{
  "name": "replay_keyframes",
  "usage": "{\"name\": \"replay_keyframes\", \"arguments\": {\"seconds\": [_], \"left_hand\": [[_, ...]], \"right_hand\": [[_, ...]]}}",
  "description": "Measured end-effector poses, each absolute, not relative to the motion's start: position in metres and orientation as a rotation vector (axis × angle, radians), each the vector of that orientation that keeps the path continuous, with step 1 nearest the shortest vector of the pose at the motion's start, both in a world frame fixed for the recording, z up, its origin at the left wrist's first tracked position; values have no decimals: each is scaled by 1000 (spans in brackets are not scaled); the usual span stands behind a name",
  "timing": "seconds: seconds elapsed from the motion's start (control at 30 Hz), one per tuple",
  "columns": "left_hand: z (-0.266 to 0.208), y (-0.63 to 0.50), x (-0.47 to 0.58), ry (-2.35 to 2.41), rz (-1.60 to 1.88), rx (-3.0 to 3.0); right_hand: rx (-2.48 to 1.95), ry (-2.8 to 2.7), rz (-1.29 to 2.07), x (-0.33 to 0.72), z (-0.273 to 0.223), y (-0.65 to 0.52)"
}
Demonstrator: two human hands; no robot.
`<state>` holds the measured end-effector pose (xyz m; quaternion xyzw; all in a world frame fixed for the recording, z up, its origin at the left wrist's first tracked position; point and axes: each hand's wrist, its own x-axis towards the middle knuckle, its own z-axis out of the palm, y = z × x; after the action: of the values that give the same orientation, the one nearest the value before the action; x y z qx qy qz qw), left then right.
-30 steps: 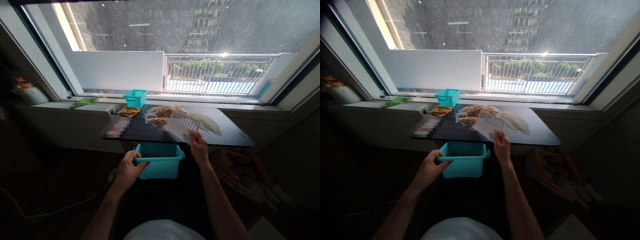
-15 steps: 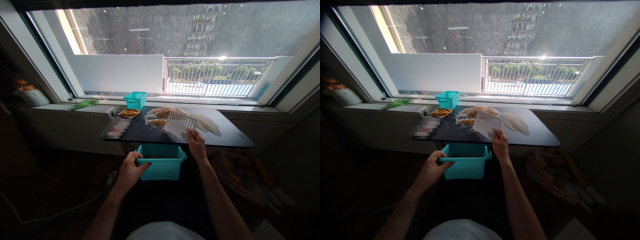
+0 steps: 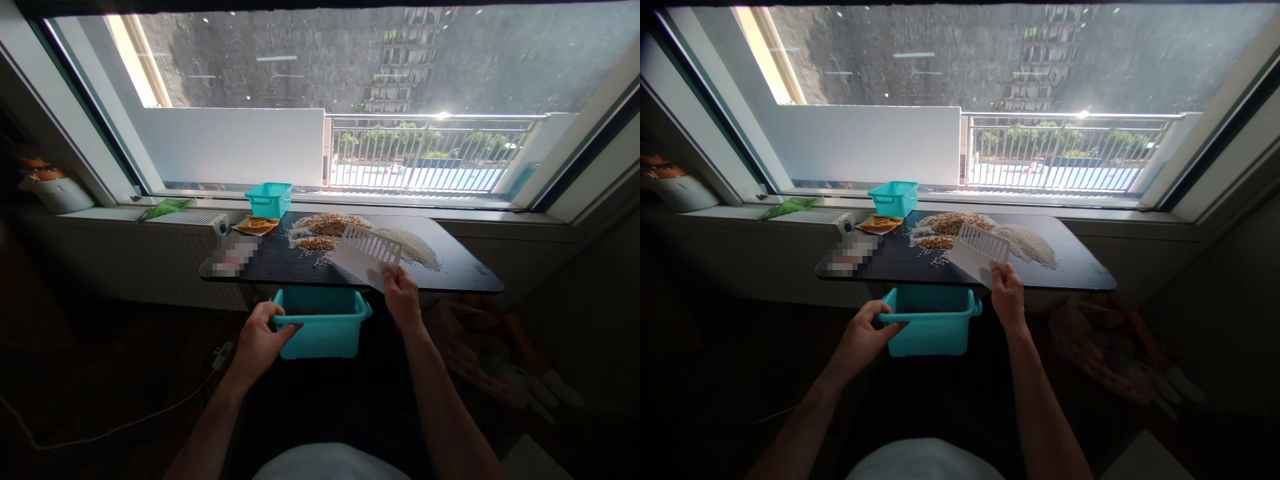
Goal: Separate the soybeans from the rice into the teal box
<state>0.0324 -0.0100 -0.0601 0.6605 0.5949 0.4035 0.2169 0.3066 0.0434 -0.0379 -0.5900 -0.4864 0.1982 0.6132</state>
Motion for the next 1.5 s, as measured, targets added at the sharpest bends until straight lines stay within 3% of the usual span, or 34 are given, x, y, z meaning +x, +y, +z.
{"name": "replay_keyframes", "arguments": {"seconds": [1.5], "left_hand": [[-56, -12, 14, 1750, 1115, 1819]], "right_hand": [[-1227, -1210, 729, 283, -48, 44]]}}
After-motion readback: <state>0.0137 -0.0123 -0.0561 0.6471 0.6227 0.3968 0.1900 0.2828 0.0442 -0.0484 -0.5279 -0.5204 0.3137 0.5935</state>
